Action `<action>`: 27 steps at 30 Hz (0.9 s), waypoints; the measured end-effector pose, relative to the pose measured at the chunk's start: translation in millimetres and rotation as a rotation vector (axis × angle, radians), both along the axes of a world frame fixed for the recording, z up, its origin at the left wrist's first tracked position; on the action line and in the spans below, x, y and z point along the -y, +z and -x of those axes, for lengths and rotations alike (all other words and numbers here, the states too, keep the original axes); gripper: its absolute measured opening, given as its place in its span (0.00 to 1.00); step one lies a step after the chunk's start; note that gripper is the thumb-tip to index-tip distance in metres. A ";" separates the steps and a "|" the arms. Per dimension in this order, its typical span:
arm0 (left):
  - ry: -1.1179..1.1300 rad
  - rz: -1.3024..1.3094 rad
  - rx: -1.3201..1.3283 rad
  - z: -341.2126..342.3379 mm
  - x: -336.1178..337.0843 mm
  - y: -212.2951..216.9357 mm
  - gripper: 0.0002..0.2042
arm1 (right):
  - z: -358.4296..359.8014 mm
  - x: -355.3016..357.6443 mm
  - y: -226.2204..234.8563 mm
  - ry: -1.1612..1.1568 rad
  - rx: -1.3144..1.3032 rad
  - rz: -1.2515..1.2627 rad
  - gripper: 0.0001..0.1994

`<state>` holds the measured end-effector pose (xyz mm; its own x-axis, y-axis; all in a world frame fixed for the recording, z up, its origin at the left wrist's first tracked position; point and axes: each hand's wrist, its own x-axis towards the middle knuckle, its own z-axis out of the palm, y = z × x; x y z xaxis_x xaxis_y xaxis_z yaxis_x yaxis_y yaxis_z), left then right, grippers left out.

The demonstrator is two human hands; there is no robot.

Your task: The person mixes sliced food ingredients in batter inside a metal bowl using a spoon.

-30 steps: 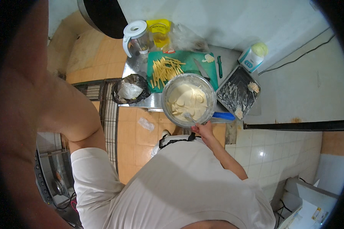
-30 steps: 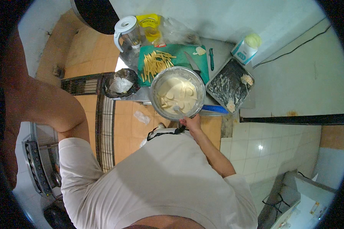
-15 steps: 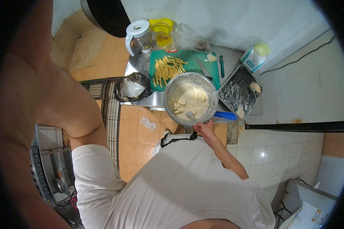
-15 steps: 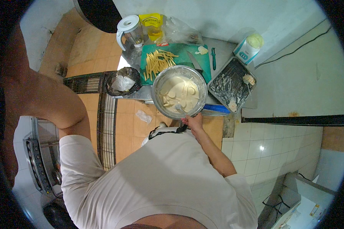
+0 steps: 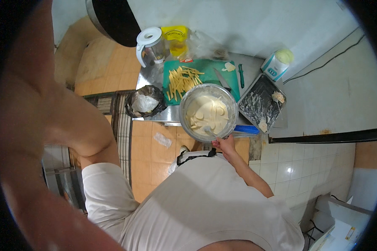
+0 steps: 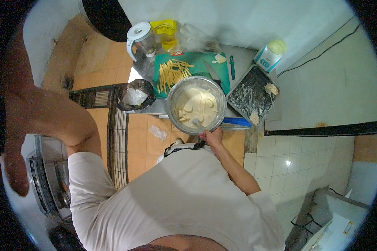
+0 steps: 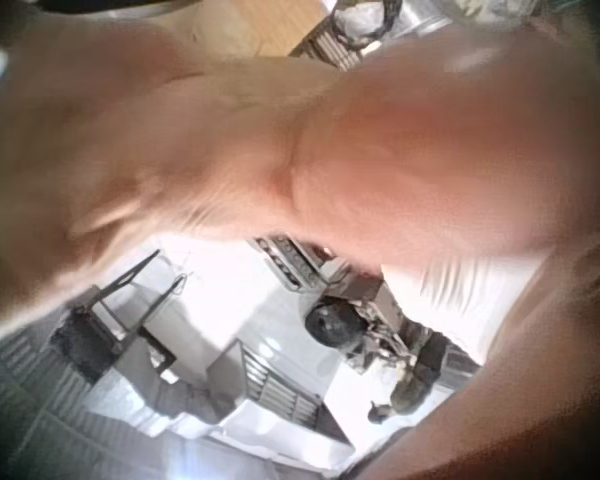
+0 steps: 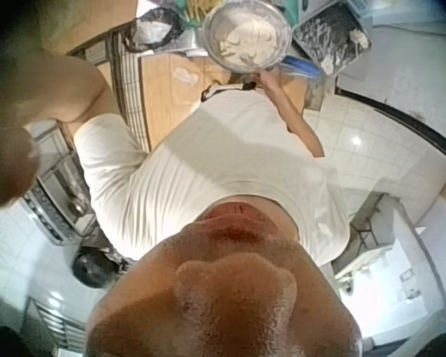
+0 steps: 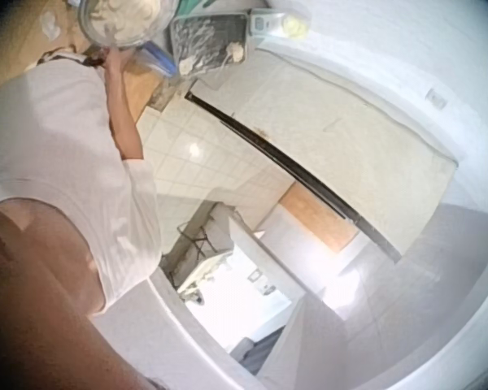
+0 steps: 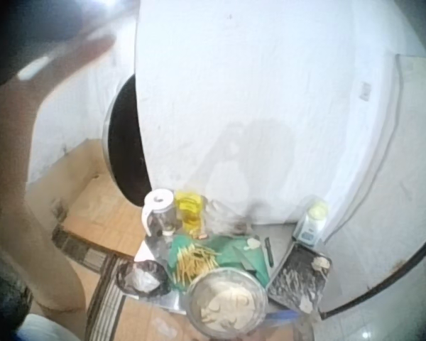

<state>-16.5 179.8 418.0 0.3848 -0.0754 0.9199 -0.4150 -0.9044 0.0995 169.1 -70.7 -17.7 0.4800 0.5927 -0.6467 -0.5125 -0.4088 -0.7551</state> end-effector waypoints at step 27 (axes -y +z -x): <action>-0.163 2.394 -0.843 -29.6 135.4 -470.2 0.26 | -9.3 5.4 14.8 0.041 0.059 0.206 0.28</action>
<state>13.1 44.4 -52.3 0.6180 0.2660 -0.7398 0.1839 0.8660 0.4650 178.4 -76.1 -2.9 0.4984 0.4709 -0.7279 -0.4498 -0.5772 -0.6815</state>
